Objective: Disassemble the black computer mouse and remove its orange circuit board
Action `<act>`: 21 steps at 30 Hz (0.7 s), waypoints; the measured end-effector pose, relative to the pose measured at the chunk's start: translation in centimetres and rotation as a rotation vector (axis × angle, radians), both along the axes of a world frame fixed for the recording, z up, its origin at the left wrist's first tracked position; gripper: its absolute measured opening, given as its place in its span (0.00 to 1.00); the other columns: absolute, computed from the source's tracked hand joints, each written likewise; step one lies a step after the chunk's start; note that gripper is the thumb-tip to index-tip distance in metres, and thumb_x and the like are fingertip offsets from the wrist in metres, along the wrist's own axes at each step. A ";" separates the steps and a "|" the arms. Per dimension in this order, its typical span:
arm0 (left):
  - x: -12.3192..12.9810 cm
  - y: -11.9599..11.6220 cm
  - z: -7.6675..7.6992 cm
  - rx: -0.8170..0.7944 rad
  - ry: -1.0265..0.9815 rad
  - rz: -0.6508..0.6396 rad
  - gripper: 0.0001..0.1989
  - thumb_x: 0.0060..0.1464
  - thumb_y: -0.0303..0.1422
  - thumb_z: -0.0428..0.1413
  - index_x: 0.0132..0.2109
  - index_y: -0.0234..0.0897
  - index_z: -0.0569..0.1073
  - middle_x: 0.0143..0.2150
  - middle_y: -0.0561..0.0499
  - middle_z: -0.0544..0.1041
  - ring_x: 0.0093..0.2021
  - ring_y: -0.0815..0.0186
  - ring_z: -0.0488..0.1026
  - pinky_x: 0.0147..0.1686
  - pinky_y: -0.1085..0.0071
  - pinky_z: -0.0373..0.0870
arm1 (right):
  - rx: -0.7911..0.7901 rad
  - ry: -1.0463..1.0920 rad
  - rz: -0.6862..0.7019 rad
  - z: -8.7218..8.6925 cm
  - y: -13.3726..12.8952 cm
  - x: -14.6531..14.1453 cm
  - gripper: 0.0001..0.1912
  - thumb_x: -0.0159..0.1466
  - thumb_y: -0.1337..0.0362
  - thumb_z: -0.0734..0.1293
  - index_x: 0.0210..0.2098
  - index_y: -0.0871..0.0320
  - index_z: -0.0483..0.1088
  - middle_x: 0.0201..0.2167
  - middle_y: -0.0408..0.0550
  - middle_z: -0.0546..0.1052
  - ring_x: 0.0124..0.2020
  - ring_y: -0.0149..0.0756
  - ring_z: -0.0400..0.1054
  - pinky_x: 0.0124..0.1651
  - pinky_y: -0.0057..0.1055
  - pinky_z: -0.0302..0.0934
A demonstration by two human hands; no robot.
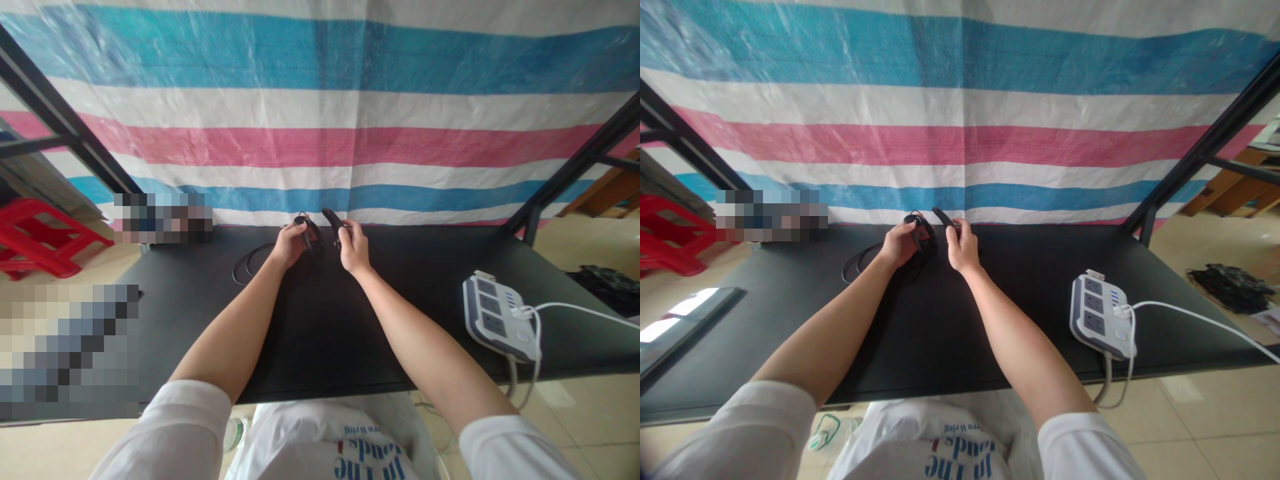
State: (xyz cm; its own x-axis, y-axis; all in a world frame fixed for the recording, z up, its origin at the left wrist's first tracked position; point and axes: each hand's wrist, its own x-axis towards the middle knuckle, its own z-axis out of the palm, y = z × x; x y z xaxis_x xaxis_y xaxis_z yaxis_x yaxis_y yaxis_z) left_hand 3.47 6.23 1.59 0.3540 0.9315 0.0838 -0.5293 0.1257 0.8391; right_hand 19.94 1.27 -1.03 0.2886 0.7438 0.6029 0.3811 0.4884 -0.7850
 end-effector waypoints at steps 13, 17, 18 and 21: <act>0.2 0.4 0.3 -0.264 0.042 0.071 0.16 0.53 0.37 0.49 0.42 0.31 0.74 0.31 0.42 0.80 0.28 0.57 0.78 0.24 0.67 0.71 | -0.163 0.439 0.281 1.2 0.2 -0.6 0.30 0.58 0.33 0.64 0.39 0.54 0.63 0.19 0.38 0.69 0.16 0.34 0.70 0.12 0.25 0.57; 0.2 0.3 0.5 -0.261 0.046 0.056 0.17 0.54 0.37 0.49 0.43 0.31 0.74 0.28 0.44 0.79 0.25 0.58 0.76 0.23 0.68 0.70 | -0.192 0.516 0.329 1.3 0.3 -0.6 0.27 0.57 0.38 0.69 0.36 0.55 0.62 0.20 0.36 0.69 0.17 0.34 0.72 0.13 0.24 0.60; 0.2 0.3 0.5 -0.255 0.049 0.046 0.17 0.54 0.37 0.48 0.43 0.31 0.74 0.28 0.44 0.78 0.25 0.59 0.76 0.23 0.67 0.70 | -0.202 0.533 0.339 1.3 0.4 -0.5 0.26 0.57 0.39 0.69 0.35 0.55 0.62 0.20 0.36 0.69 0.18 0.34 0.73 0.13 0.23 0.61; 0.1 0.4 0.4 -0.236 0.060 0.024 0.17 0.53 0.37 0.48 0.43 0.30 0.74 0.28 0.44 0.78 0.23 0.59 0.75 0.23 0.67 0.71 | -0.227 0.590 0.369 1.2 0.6 -0.4 0.24 0.58 0.42 0.70 0.35 0.55 0.62 0.21 0.36 0.70 0.19 0.33 0.74 0.15 0.23 0.64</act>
State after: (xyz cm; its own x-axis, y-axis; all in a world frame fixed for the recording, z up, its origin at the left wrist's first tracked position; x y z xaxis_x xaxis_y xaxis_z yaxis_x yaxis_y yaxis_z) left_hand 3.58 6.60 1.97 0.3294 0.9309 -0.1580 -0.4847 0.3103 0.8178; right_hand 19.51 1.82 0.18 0.2239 0.9435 0.2441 -0.2945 0.3043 -0.9059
